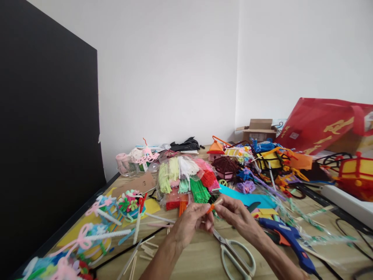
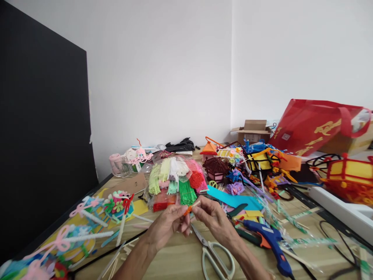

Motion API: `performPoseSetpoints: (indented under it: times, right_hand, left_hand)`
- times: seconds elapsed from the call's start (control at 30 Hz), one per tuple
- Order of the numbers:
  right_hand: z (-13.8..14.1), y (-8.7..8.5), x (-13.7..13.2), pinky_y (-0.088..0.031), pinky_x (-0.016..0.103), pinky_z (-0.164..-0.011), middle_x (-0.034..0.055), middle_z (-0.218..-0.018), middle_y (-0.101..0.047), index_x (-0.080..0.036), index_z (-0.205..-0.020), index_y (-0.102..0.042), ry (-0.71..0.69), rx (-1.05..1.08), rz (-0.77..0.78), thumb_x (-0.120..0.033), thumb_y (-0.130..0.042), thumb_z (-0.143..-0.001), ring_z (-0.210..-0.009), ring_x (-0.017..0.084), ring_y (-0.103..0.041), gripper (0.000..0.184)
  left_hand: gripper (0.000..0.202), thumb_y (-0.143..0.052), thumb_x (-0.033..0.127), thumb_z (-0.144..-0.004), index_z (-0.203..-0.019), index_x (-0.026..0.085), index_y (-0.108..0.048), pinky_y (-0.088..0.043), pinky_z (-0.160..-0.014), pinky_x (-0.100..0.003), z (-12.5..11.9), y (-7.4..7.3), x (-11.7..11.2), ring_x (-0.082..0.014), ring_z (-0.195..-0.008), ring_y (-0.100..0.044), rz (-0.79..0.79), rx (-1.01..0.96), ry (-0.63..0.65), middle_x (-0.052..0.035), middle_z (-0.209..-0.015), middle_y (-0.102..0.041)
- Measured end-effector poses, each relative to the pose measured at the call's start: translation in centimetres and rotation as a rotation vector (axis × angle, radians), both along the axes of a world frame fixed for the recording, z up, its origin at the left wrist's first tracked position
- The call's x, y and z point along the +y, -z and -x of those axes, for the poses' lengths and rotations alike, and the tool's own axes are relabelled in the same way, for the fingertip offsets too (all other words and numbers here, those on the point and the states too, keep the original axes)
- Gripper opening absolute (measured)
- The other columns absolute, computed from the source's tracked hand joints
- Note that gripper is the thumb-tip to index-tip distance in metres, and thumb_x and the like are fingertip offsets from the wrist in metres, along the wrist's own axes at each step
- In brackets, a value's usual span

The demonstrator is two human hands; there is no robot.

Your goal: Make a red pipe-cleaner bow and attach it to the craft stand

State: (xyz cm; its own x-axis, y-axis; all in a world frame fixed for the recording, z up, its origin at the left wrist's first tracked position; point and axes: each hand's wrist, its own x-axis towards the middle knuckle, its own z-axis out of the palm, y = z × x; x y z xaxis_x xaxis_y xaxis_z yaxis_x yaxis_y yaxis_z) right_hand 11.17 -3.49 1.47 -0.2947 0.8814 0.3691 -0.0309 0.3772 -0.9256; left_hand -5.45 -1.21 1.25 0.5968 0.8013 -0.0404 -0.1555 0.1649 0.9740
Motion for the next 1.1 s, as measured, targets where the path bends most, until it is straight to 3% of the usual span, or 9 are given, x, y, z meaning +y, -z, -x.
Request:
performPoseSetpoints:
  times: [0.13,0.33,0.5,0.63,0.73,0.83,0.9,1.0,1.1]
  right_hand:
    - [-0.1,0.2,0.1,-0.021,0.024,-0.046,-0.0048,-0.057,-0.042,-0.017,-0.070,-0.055,0.041,-0.020,-0.021,-0.047,-0.052,-0.087,-0.050,0.009,-0.030,0.034]
    - [-0.2,0.5,0.2,-0.017,0.023,-0.045,-0.0067,-0.058,-0.033,-0.017,-0.070,-0.050,0.059,0.004,-0.019,-0.045,-0.051,-0.088,-0.050,0.008,-0.024,0.033]
    - [0.2,1.5,0.4,-0.013,0.023,-0.042,-0.0084,-0.056,-0.029,-0.018,-0.071,-0.048,-0.003,0.123,0.048,-0.042,-0.052,-0.088,-0.047,0.007,-0.019,0.030]
    - [0.6,2.1,0.6,-0.011,0.023,-0.041,-0.0090,-0.055,-0.028,-0.019,-0.074,-0.049,-0.023,0.187,0.077,-0.042,-0.053,-0.088,-0.044,0.006,-0.017,0.027]
    - [0.5,1.7,0.5,-0.012,0.023,-0.041,-0.0091,-0.054,-0.028,-0.018,-0.073,-0.049,0.005,0.166,0.063,-0.042,-0.052,-0.088,-0.044,0.006,-0.018,0.028]
    - [0.1,0.9,0.2,-0.015,0.023,-0.043,-0.0079,-0.055,-0.031,-0.017,-0.071,-0.051,0.056,0.090,0.005,-0.041,-0.052,-0.089,-0.047,0.007,-0.022,0.029]
    - [0.0,0.4,-0.1,-0.017,0.024,-0.045,-0.0067,-0.057,-0.034,-0.017,-0.071,-0.053,0.065,0.053,-0.027,-0.041,-0.052,-0.089,-0.050,0.008,-0.024,0.030]
    - [0.0,-0.2,-0.4,-0.018,0.024,-0.046,-0.0052,-0.059,-0.038,-0.016,-0.070,-0.055,0.040,0.034,-0.046,-0.042,-0.052,-0.088,-0.051,0.008,-0.026,0.032]
    - [0.2,-0.4,-0.5,-0.018,0.024,-0.045,-0.0054,-0.058,-0.036,-0.017,-0.070,-0.054,0.022,0.048,-0.054,-0.044,-0.053,-0.087,-0.050,0.009,-0.026,0.032]
  left_hand:
    - [0.045,-0.058,0.057,-0.074,-0.059,0.014,-0.058,-0.039,-0.053,-0.024,-0.2,-0.2,-0.1,-0.0117,-0.048,-0.048,-0.127,0.044,-0.069,0.0020,-0.047,-0.047]
    - [0.042,-0.040,0.044,-0.090,-0.064,0.016,-0.056,-0.038,-0.060,-0.024,-0.4,-1.0,-0.9,-0.0140,-0.061,-0.050,-0.766,0.422,-0.310,-0.0004,-0.059,-0.053]
    - [0.032,-0.037,0.027,-0.093,-0.075,0.015,-0.061,-0.040,-0.065,-0.028,-0.2,0.5,-0.5,-0.0172,-0.069,-0.054,-1.320,0.626,-0.523,-0.0056,-0.070,-0.061]
    - [0.020,-0.047,0.021,-0.089,-0.082,0.016,-0.065,-0.041,-0.072,-0.032,0.3,1.0,-0.2,-0.0211,-0.079,-0.056,-1.541,0.658,-0.608,-0.0076,-0.074,-0.066]
    - [0.027,-0.045,0.029,-0.090,-0.079,0.015,-0.065,-0.042,-0.073,-0.032,0.6,-0.1,-0.3,-0.0200,-0.076,-0.057,-1.283,0.550,-0.510,-0.0073,-0.074,-0.066]
    - [0.048,-0.034,0.043,-0.092,-0.071,0.013,-0.064,-0.044,-0.065,-0.029,0.6,-1.3,-0.4,-0.0172,-0.064,-0.059,-0.687,0.378,-0.289,-0.0060,-0.064,-0.063]
    - [0.054,-0.033,0.050,-0.090,-0.068,0.011,-0.064,-0.044,-0.059,-0.027,0.6,-1.7,-0.4,-0.0155,-0.056,-0.058,-0.383,0.253,-0.157,-0.0047,-0.058,-0.060]
    - [0.047,-0.049,0.052,-0.082,-0.065,0.011,-0.062,-0.042,-0.055,-0.024,0.5,-1.5,-0.4,-0.0123,-0.049,-0.053,-0.178,0.106,-0.042,-0.0017,-0.051,-0.055]
    - [0.041,-0.057,0.049,-0.078,-0.063,0.012,-0.059,-0.042,-0.055,-0.024,0.4,-1.0,-0.3,-0.0111,-0.048,-0.051,-0.125,0.023,-0.026,0.0016,-0.047,-0.050]
